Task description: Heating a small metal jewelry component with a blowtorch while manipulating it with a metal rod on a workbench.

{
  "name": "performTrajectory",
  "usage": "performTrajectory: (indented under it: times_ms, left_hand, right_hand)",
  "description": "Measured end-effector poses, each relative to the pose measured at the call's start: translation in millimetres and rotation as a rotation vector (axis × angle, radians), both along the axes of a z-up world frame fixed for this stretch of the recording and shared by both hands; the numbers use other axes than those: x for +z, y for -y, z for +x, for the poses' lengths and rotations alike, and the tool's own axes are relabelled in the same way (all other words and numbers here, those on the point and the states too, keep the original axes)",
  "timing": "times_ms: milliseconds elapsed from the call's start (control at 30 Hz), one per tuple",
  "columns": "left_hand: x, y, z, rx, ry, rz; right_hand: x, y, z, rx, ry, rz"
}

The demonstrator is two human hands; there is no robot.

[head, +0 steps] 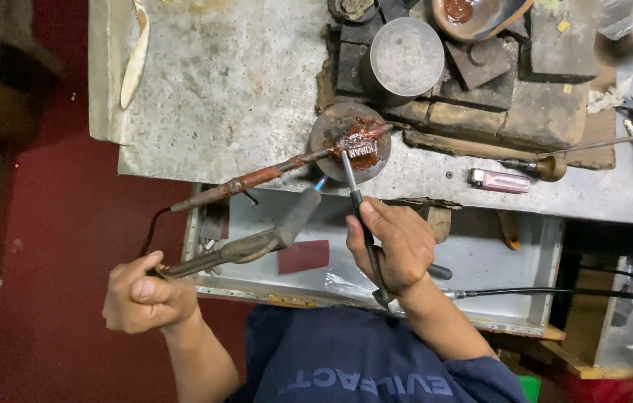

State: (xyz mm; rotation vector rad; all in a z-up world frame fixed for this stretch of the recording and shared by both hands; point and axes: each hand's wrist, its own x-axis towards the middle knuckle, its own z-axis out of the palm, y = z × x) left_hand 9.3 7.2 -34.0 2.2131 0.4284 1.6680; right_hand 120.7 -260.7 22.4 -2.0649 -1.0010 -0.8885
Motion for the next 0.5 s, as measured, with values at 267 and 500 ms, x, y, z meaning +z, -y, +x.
performTrajectory:
  times_ms: [267,500]
  left_hand:
    - [-7,-5,-7,-0.011,0.033,0.019]
    - [-25,-19,-13,-0.143,0.164,-0.012]
  right_hand:
    - [-15,4,1,-0.026,-0.026,0.089]
    - [-13,3,6,0.096,0.014,0.216]
